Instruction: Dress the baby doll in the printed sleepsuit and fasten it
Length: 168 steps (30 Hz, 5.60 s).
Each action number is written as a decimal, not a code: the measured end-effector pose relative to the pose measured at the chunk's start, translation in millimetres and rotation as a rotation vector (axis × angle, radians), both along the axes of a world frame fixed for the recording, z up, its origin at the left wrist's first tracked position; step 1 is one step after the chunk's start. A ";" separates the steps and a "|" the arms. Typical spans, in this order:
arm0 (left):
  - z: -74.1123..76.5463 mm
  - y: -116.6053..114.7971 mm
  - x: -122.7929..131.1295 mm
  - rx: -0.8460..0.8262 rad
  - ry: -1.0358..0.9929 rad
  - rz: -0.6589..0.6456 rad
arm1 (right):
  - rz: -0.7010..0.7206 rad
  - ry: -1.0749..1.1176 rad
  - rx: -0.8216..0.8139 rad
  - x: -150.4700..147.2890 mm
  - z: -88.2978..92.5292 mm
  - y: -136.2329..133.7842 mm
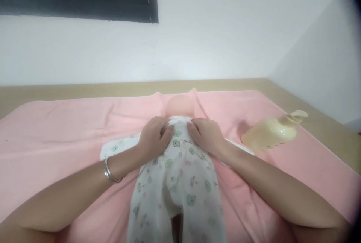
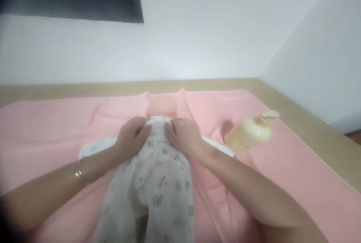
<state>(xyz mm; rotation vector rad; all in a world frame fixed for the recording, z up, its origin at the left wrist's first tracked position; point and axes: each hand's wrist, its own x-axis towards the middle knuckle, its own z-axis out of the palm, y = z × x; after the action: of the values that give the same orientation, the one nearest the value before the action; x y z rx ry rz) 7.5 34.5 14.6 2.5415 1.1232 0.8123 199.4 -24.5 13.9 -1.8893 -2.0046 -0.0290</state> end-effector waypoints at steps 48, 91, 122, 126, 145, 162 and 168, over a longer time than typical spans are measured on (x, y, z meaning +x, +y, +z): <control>-1.7 1.7 -1.8 0.070 -0.003 -0.095 | -0.021 0.056 -0.007 -0.8 -2.0 1.2; -0.2 1.2 -0.3 0.034 0.039 -0.030 | -0.021 0.031 -0.020 -1.5 0.1 0.5; -2.7 -0.6 -2.6 0.160 0.076 -0.104 | -0.011 -0.078 -0.139 -8.5 14.3 -12.3; -4.8 0.1 -2.4 0.186 0.029 -0.133 | -0.005 0.005 -0.232 0.4 12.7 -5.9; -0.2 2.5 1.9 -0.054 0.067 -0.019 | -0.022 -0.066 -0.044 -6.7 5.7 -14.3; -2.2 -0.3 -0.9 -0.011 -0.053 -0.011 | 0.028 -0.098 0.069 -1.7 -0.2 -11.6; -10.0 -0.5 -3.4 0.070 -0.165 -0.059 | 0.054 -0.130 0.194 -6.0 -2.1 -14.0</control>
<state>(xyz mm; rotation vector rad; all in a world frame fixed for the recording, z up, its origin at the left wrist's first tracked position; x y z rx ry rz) 4.2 34.0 4.6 2.4963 0.9806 1.0414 193.4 -38.4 11.8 -1.7508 -2.0531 -0.3279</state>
